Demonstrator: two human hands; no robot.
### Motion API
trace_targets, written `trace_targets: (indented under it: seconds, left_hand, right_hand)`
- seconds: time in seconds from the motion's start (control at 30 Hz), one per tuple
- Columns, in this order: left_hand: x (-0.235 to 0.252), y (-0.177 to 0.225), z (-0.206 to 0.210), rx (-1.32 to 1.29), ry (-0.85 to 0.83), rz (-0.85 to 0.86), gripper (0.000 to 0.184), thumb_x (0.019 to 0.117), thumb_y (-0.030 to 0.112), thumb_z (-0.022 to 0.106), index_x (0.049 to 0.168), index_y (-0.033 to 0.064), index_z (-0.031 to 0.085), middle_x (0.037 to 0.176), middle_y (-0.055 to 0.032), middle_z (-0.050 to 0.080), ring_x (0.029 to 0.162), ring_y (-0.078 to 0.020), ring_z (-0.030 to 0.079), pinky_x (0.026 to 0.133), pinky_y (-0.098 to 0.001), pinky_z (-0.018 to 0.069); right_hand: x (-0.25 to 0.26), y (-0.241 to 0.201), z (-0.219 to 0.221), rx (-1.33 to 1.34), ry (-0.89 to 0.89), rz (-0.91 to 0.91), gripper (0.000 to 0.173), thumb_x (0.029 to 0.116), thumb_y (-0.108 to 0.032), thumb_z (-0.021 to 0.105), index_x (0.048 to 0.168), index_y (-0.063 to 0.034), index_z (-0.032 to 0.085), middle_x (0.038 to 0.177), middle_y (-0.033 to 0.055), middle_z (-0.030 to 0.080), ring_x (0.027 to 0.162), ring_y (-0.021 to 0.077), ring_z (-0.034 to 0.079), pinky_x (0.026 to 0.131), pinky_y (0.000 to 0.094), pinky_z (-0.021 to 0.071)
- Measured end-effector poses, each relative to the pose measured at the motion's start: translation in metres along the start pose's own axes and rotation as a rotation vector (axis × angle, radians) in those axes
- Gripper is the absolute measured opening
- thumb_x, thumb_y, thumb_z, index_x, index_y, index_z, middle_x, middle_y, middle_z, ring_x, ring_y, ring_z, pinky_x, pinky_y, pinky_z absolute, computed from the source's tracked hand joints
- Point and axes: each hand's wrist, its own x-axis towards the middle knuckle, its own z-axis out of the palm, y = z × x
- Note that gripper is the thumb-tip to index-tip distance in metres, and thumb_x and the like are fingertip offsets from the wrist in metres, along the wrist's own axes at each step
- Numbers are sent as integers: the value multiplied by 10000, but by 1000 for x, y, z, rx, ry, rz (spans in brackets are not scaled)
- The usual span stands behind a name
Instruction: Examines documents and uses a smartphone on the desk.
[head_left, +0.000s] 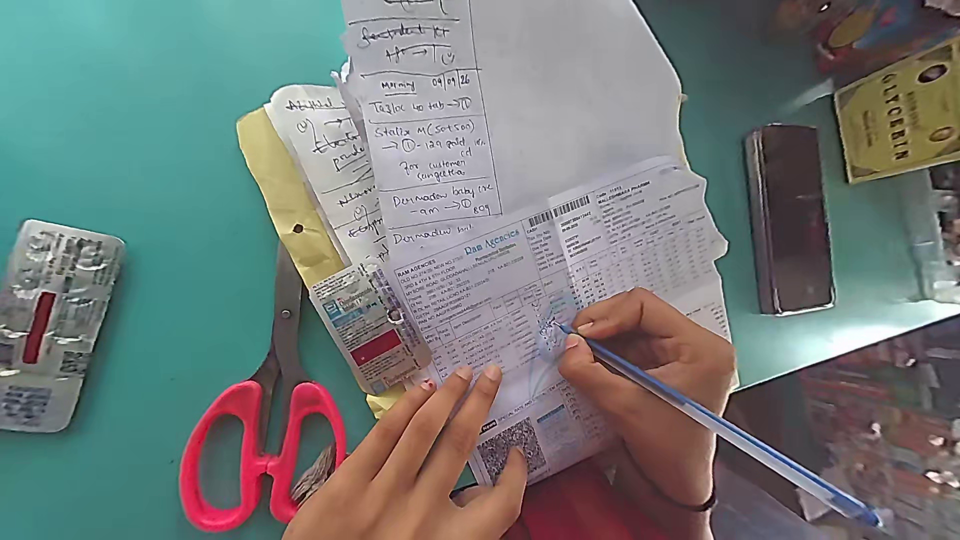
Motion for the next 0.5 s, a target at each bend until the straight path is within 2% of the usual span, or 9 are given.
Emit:
trace_targets:
  seconds: [0.5]
  left_hand:
    - [1, -1, 0, 3, -6, 6, 290, 1074, 134, 432, 1220, 246, 656, 1391, -191, 596, 1291, -336, 547, 1047, -443, 389]
  right_hand:
    - [0, -1, 1, 11, 24, 17, 112, 727, -98, 719, 804, -132, 645, 754, -115, 677, 621, -73, 619, 536, 88, 527]
